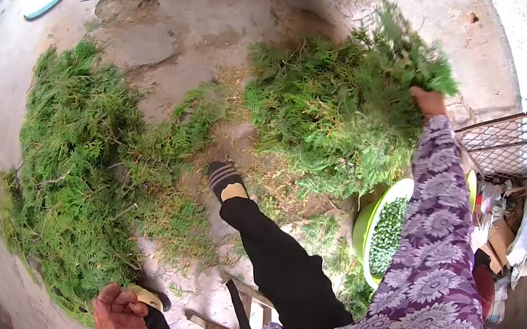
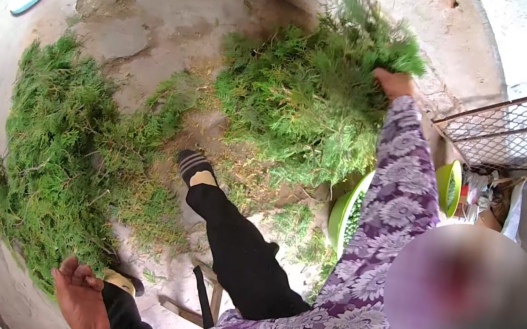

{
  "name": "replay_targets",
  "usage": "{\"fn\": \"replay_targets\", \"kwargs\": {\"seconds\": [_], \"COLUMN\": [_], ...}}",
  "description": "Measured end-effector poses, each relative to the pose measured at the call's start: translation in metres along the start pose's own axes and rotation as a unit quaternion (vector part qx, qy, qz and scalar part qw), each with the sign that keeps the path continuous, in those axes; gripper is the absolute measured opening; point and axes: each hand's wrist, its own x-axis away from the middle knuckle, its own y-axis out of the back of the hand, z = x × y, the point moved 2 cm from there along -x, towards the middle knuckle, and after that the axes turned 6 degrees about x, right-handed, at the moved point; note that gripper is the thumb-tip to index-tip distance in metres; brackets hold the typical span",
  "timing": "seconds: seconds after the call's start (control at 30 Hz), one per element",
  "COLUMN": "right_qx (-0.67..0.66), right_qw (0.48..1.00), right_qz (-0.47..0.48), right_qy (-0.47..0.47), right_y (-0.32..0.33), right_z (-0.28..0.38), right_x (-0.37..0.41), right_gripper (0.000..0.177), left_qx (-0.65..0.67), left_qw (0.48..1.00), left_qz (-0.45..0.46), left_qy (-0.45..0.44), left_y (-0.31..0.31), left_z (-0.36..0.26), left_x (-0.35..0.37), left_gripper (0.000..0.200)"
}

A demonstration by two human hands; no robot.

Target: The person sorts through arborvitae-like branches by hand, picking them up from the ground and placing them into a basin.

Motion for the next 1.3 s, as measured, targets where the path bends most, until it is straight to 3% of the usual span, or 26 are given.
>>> {"fn": "replay_targets", "kwargs": {"seconds": [0.03,0.07,0.13,0.17,0.2,0.27,0.33,0.37,0.4,0.43,0.47,0.53,0.7,0.83,0.87,0.9,1.0,1.13,1.2,1.27,1.3], "right_qx": [0.040,0.112,0.172,0.132,0.138,0.110,0.231,0.330,0.363,0.350,0.335,0.282,0.182,0.136,0.022,-0.095,-0.116,-0.035,0.228,0.166,0.191], "right_qw": [0.999,0.990,0.985,0.990,0.984,0.990,0.966,0.935,0.923,0.936,0.942,0.958,0.978,0.982,0.992,0.965,0.959,0.974,0.973,0.982,0.978], "right_qz": [0.017,0.082,0.009,0.049,0.112,0.073,0.086,0.120,0.109,0.018,0.024,0.048,0.101,0.134,0.034,-0.070,-0.023,-0.008,0.030,0.032,-0.052], "right_qy": [0.026,0.003,-0.016,-0.009,0.016,-0.042,-0.079,-0.046,0.069,-0.036,0.000,0.022,-0.003,-0.009,0.116,0.236,0.258,0.225,0.028,0.085,0.067], "right_y": [-0.024,-0.046,-0.155,-0.189,-0.202,-0.232,-0.236,-0.261,-0.280,-0.330,-0.320,-0.310,-0.225,-0.176,-0.171,-0.159,-0.147,-0.123,-0.105,-0.095,-0.088], "right_z": [0.005,0.008,-0.025,-0.022,-0.002,0.009,0.016,-0.007,-0.037,-0.097,-0.092,-0.049,-0.113,-0.094,-0.084,-0.072,-0.064,-0.062,-0.054,-0.047,-0.033], "right_x": [0.002,0.000,-0.034,-0.028,-0.009,0.002,-0.005,-0.038,-0.073,-0.141,-0.183,-0.169,-0.093,-0.086,-0.078,-0.064,-0.068,-0.064,-0.058,-0.052,-0.043], "right_gripper": [0.072,0.079,0.087,0.090,0.088,0.084,0.070,0.058,0.048,0.055,0.055,0.060,0.076,0.086,0.075,0.065,0.058,0.068,0.083,0.093,0.094], "left_qx": [0.016,0.012,-0.018,-0.025,-0.032,-0.051,-0.093,-0.121,-0.149,-0.113,-0.070,-0.076,-0.084,-0.083,-0.086,-0.058,-0.035,0.006,-0.005,0.070,0.072], "left_qw": [0.998,0.998,0.999,0.998,0.997,0.996,0.993,0.991,0.988,0.993,0.997,0.997,0.996,0.995,0.994,0.996,0.998,0.998,0.998,0.995,0.995], "left_qz": [0.024,0.019,0.015,0.007,-0.001,0.010,0.002,-0.007,-0.029,-0.016,0.004,0.021,0.034,0.055,0.064,0.066,0.057,0.056,0.060,0.065,0.062], "left_qy": [0.057,0.058,0.049,0.062,0.066,0.070,0.070,0.059,0.013,0.028,0.025,0.021,0.012,0.005,0.010,0.006,0.012,0.015,0.002,0.016,0.016], "left_y": [0.001,0.001,-0.008,-0.002,-0.004,-0.008,-0.019,-0.023,-0.025,-0.020,-0.024,-0.024,-0.018,-0.017,-0.018,-0.010,-0.009,0.010,0.015,0.024,0.026], "left_z": [-0.001,0.001,0.007,0.012,0.015,0.022,0.029,0.031,0.033,0.032,0.031,0.028,0.020,0.009,0.007,0.007,-0.001,-0.008,-0.012,-0.013,-0.017], "left_x": [-0.004,-0.006,-0.009,-0.014,-0.020,-0.024,-0.026,-0.022,-0.020,-0.021,-0.019,-0.012,0.011,0.022,0.023,0.026,0.030,0.037,0.036,0.037,0.037], "left_gripper": [0.051,0.051,0.050,0.051,0.051,0.052,0.043,0.034,0.035,0.044,0.044,0.043,0.042,0.044,0.045,0.046,0.046,0.050,0.051,0.049,0.049]}}
